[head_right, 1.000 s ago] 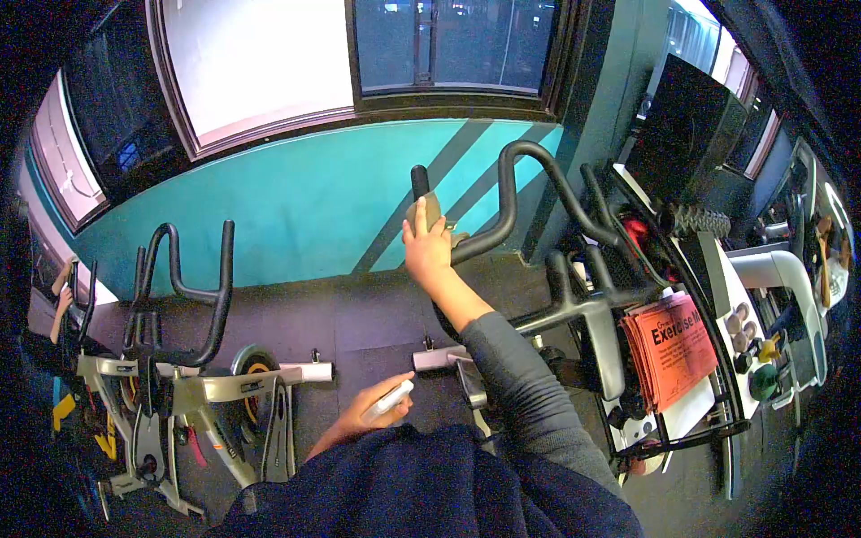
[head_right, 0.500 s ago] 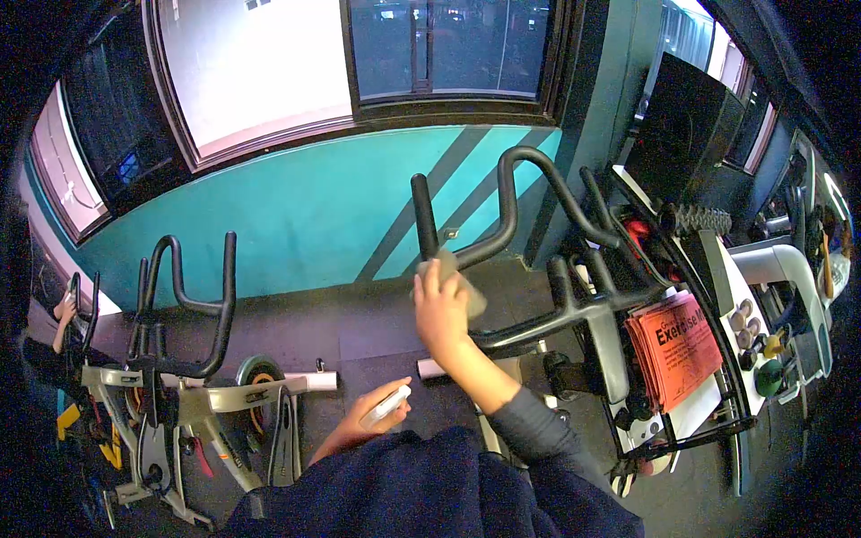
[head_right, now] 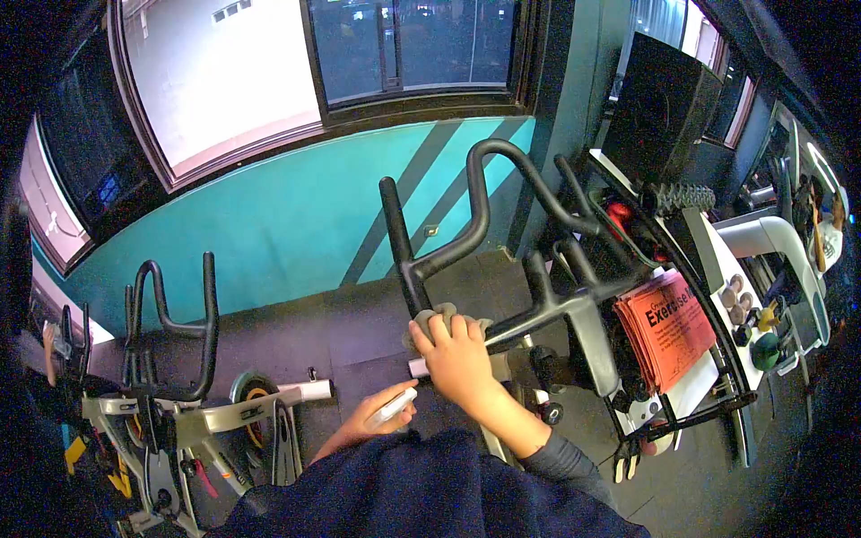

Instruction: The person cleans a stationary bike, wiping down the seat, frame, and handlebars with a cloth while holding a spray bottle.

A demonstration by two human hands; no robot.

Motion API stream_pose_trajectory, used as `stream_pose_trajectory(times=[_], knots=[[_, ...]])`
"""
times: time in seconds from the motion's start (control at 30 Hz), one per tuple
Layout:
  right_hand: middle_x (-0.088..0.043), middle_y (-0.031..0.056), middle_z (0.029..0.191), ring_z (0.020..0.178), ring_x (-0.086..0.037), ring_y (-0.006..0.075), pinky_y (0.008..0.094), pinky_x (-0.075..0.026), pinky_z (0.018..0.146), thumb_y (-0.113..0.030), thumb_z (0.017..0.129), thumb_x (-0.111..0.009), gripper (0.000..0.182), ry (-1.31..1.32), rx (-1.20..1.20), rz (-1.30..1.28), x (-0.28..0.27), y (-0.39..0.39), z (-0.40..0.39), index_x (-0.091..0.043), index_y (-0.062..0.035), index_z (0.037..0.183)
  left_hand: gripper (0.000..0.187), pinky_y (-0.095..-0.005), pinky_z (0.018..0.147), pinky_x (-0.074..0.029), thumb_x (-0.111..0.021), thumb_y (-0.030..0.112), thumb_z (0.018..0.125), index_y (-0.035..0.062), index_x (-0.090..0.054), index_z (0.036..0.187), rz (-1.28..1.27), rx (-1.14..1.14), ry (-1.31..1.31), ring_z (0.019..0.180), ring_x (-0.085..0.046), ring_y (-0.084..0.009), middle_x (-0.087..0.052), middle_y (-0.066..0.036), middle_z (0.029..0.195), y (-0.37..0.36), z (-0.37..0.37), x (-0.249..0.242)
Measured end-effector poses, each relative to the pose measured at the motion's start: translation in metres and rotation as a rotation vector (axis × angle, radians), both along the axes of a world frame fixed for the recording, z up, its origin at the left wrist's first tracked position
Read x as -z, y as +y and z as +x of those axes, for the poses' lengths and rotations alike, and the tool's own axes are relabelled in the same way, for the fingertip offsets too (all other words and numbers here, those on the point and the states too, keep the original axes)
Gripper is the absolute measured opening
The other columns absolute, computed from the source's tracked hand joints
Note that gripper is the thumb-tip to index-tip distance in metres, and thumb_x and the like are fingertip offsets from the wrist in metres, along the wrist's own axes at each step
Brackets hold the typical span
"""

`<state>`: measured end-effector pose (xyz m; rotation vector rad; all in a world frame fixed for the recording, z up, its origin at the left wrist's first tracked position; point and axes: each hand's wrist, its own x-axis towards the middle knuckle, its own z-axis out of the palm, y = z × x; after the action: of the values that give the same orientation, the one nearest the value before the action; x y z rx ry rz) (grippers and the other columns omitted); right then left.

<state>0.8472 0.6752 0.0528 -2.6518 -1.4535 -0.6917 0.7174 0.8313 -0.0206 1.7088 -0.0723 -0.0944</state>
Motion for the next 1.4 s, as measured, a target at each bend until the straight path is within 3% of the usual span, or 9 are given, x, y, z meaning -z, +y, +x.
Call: stream_pose_trajectory(times=[0.2,0.5,0.83,0.9,1.03,1.17,1.23,1.3,1.4], knots=[[-0.054,0.0124,0.093,0.073,-0.058,0.0268,0.0361,-0.051,0.055,-0.025,0.082,-0.057,0.051,-0.065,0.341,0.038,0.027,0.059,0.025,-0.050,-0.0143,0.131,0.055,-0.0275,0.083,-0.046,-0.064,0.025,0.089,0.0066,-0.044,0.137,0.000,0.017,0.037,0.089,-0.058,-0.0123,-0.062,-0.005,0.096,0.006,0.009,-0.003],[-0.051,0.0141,0.093,0.074,-0.060,0.0283,0.0348,-0.054,0.055,-0.020,0.088,-0.050,0.053,0.166,0.521,-0.085,0.024,0.103,0.060,-0.041,-0.0208,0.140,0.053,-0.0277,0.082,-0.046,-0.064,0.022,0.089,0.0085,-0.045,0.137,0.053,-0.028,-0.043,0.088,-0.058,-0.0123,-0.062,-0.005,0.094,0.011,0.014,0.012],[-0.053,0.0142,0.106,0.080,-0.057,0.0278,0.0381,-0.048,0.065,-0.025,0.079,-0.061,0.062,-0.076,0.350,-0.110,0.027,0.053,0.017,-0.044,-0.0236,0.138,0.053,-0.0279,0.083,-0.046,-0.063,0.024,0.089,0.0056,-0.045,0.136,-0.014,-0.016,0.028,0.090,-0.058,-0.0126,-0.062,-0.005,0.097,-0.005,0.007,0.005],[-0.054,0.0156,0.106,0.082,-0.055,0.0255,0.0356,-0.045,0.067,-0.019,0.085,-0.050,0.050,-0.115,0.174,-0.075,0.020,0.033,0.011,-0.048,-0.0238,0.135,0.053,-0.0277,0.084,-0.046,-0.063,0.024,0.089,0.0061,-0.046,0.135,-0.012,-0.015,-0.015,0.090,-0.058,-0.0126,-0.062,-0.006,0.098,-0.006,0.007,0.014],[-0.055,0.0059,0.103,0.084,-0.054,0.0232,0.0352,-0.043,0.072,-0.019,0.082,-0.050,0.047,-0.023,-0.129,-0.018,-0.003,-0.011,0.013,-0.054,-0.0241,0.128,0.053,-0.0276,0.084,-0.046,-0.063,0.025,0.089,0.0063,-0.046,0.135,0.001,-0.028,-0.032,0.090,-0.057,-0.0127,-0.062,-0.006,0.098,-0.006,0.006,0.002],[-0.059,0.0040,0.095,0.087,-0.057,0.0239,0.0365,-0.045,0.076,-0.014,0.078,-0.058,0.048,0.250,-0.256,0.100,-0.042,-0.041,0.018,-0.057,-0.0207,0.126,0.053,-0.0273,0.083,-0.045,-0.063,0.026,0.089,0.0067,-0.046,0.135,-0.005,-0.052,0.003,0.090,-0.057,-0.0123,-0.062,-0.006,0.099,-0.004,0.008,-0.006],[-0.061,0.0104,0.108,0.097,-0.057,0.0290,0.0379,-0.044,0.086,-0.009,0.079,-0.060,0.051,0.534,-0.274,0.357,-0.049,-0.052,0.026,-0.054,-0.0142,0.129,0.053,-0.0272,0.083,-0.045,-0.063,0.026,0.089,0.0067,-0.046,0.135,0.011,-0.059,-0.006,0.090,-0.057,-0.0121,-0.062,-0.006,0.098,-0.003,0.011,-0.007],[-0.052,0.0161,0.133,0.123,-0.049,0.0300,0.0388,-0.033,0.106,-0.010,0.085,-0.056,0.046,0.665,-0.290,0.641,-0.061,-0.065,0.040,-0.051,-0.0015,0.130,0.053,-0.0268,0.083,-0.045,-0.063,0.028,0.090,0.0066,-0.046,0.136,0.037,-0.051,-0.026,0.089,-0.057,-0.0117,-0.061,-0.006,0.098,-0.002,0.013,-0.008],[-0.033,0.0170,0.146,0.135,-0.033,0.0289,0.0398,-0.023,0.112,-0.020,0.093,-0.048,0.054,0.444,-0.231,1.082,-0.080,-0.067,0.063,-0.033,0.0008,0.140,0.054,-0.0269,0.083,-0.045,-0.063,0.029,0.089,0.0062,-0.045,0.136,0.040,-0.048,-0.025,0.089,-0.057,-0.0118,-0.061,-0.005,0.098,-0.002,0.015,-0.009]])
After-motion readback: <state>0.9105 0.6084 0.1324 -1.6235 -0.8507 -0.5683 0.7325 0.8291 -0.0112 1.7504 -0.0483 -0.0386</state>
